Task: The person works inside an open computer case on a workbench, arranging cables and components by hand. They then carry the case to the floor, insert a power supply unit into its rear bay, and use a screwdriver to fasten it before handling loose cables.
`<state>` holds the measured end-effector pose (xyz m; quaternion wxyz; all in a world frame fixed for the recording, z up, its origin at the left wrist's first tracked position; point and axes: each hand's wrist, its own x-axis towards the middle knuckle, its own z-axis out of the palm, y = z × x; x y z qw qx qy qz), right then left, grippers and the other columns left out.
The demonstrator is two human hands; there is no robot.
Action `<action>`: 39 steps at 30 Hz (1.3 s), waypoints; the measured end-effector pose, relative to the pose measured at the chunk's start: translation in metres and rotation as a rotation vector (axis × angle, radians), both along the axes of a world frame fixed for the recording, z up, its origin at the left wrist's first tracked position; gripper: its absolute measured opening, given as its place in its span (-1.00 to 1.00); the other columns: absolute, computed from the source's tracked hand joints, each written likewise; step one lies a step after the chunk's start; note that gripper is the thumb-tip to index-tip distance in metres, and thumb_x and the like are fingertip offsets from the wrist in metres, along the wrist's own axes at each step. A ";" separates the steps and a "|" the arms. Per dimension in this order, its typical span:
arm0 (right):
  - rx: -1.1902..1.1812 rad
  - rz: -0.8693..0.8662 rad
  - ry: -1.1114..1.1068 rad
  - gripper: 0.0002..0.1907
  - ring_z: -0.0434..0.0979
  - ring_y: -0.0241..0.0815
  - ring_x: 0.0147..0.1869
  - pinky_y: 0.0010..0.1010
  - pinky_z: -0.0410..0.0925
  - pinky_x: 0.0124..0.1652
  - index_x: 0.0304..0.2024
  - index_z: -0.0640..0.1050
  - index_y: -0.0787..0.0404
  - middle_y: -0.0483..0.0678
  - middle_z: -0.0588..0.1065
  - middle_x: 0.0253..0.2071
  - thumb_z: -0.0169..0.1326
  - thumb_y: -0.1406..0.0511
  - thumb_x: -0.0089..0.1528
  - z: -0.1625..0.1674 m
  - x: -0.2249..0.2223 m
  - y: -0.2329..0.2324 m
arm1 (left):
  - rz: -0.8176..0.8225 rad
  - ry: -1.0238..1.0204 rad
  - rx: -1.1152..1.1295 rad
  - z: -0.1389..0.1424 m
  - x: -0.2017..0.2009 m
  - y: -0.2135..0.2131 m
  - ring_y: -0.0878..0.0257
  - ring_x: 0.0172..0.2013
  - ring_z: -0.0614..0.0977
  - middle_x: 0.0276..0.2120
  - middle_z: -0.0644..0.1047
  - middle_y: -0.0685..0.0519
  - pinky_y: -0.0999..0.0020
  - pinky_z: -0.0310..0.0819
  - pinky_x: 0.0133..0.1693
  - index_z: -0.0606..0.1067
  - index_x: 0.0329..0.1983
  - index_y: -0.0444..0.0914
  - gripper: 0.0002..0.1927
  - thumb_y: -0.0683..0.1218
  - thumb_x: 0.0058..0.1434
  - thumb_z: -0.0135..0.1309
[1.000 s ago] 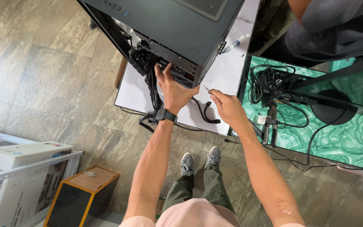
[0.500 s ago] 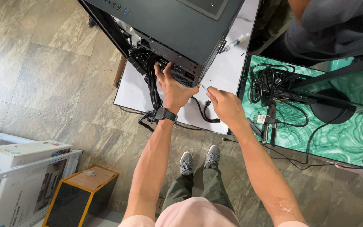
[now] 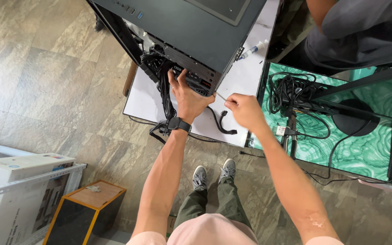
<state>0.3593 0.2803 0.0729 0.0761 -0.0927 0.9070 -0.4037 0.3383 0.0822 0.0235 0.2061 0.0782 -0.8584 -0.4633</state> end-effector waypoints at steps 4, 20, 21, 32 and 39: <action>-0.756 -0.080 -0.967 -0.82 0.20 -0.37 -0.61 -0.52 0.12 -0.60 -0.30 0.52 0.35 -0.10 0.41 -0.48 0.11 0.31 0.29 -0.006 -0.027 0.018 | -0.001 -0.005 -0.001 -0.001 0.000 -0.001 -0.32 0.32 0.19 0.42 -0.09 -0.34 -0.14 0.18 0.27 0.14 0.35 -0.27 0.21 0.08 -0.35 0.52; 0.212 0.084 -0.018 -0.54 0.52 0.13 -0.24 -0.11 0.38 -0.19 0.27 0.49 -0.02 0.06 0.48 -0.29 0.10 0.36 0.31 0.034 0.030 0.002 | -0.004 0.045 -0.041 -0.002 -0.001 -0.002 -0.31 0.28 0.26 0.38 -0.08 -0.34 -0.18 0.18 0.24 0.15 0.35 -0.28 0.20 0.09 -0.34 0.51; 0.250 0.088 0.063 -0.53 0.52 0.17 -0.20 -0.08 0.38 -0.18 0.28 0.50 -0.04 0.10 0.47 -0.29 0.10 0.36 0.31 0.034 0.035 0.004 | 0.002 0.043 -0.034 -0.002 -0.001 -0.002 -0.32 0.29 0.26 0.39 -0.08 -0.34 -0.18 0.18 0.25 0.15 0.35 -0.28 0.19 0.08 -0.33 0.51; -0.522 -0.213 0.019 -0.74 0.56 -0.32 -0.25 -0.48 0.46 -0.27 -0.06 0.55 0.37 -0.04 0.57 -0.24 0.23 0.44 0.21 -0.007 0.032 0.045 | -0.006 -0.001 -0.003 0.001 0.000 -0.002 -0.35 0.31 0.20 0.40 -0.09 -0.34 -0.18 0.19 0.25 0.15 0.36 -0.27 0.18 0.10 -0.30 0.51; -0.796 -0.461 -0.316 -0.76 0.34 -0.32 -0.60 -0.49 0.11 -0.62 -0.05 0.46 0.32 0.00 0.57 -0.43 -0.03 0.23 0.44 -0.027 0.032 0.047 | -0.011 0.021 -0.024 -0.001 -0.001 -0.002 -0.29 0.28 0.24 0.38 -0.08 -0.33 -0.14 0.19 0.24 0.15 0.35 -0.29 0.17 0.08 -0.31 0.50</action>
